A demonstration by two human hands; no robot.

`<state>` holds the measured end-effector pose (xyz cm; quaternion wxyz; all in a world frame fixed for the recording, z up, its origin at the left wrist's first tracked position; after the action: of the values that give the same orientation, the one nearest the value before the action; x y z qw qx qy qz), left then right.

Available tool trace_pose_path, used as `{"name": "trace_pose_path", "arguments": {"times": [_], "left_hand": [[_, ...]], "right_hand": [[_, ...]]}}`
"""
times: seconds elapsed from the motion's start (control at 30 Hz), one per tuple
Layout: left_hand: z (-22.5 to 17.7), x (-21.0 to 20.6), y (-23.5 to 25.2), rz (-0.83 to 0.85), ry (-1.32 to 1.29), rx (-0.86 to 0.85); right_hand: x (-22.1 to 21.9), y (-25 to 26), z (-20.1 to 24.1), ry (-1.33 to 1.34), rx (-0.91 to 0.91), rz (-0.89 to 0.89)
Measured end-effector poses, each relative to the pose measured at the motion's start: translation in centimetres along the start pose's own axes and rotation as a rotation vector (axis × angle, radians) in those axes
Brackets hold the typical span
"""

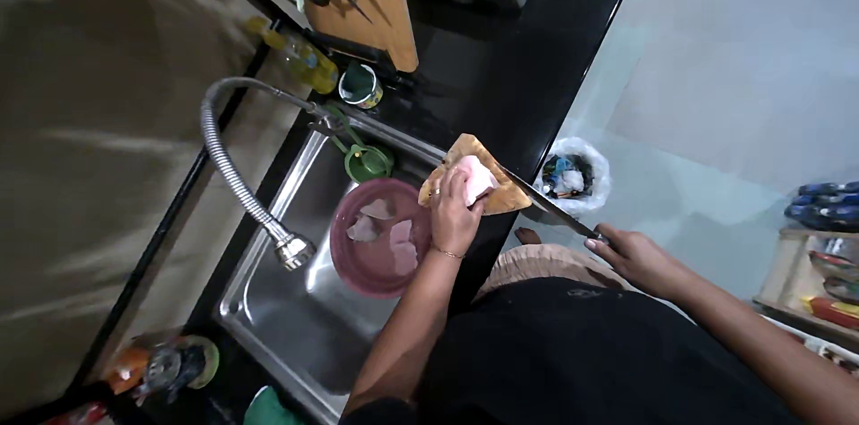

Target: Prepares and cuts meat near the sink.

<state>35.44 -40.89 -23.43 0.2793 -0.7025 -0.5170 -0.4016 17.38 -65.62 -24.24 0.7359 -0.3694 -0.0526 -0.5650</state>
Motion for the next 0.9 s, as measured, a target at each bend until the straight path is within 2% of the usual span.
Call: {"name": "trace_pose_path", "arguments": {"times": [0.13,0.3,0.5,0.67,0.8,0.9], "left_hand": [[0.3,1.1,0.5,0.075,-0.086,0.106],[1.5,1.0,1.1,0.249,-0.074,0.104],[1.2,0.4,1.1,0.102,-0.069,0.087],[0.6,0.8,0.7,0.147,-0.083,0.168],[0.1,1.0,0.4,0.195,-0.059,0.117],[0.1,0.3,0.5,0.153,-0.13,0.022]], "right_hand": [[-0.3,0.2,0.1,0.012,0.006,0.004],[-0.8,0.4,0.8,0.023,0.05,-0.021],[-1.2,1.5,2.5,0.002,-0.049,-0.002],[-1.0,1.8,2.7,-0.009,-0.051,0.042],[-0.9,1.2,3.1,-0.081,-0.002,-0.03],[-1.3,0.8,4.3,-0.124,0.081,-0.136]]}}
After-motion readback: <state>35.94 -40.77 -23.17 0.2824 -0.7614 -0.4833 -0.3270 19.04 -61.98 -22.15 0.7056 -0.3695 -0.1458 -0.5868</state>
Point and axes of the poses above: each hand's wrist, its own y-axis towards the middle knuckle, its own x-axis out of the back of the hand, z = x × y, the point moved 3 cm from there along y, towards the middle knuckle, and after that the axes turned 8 degrees about x, right-handed, at the moved point
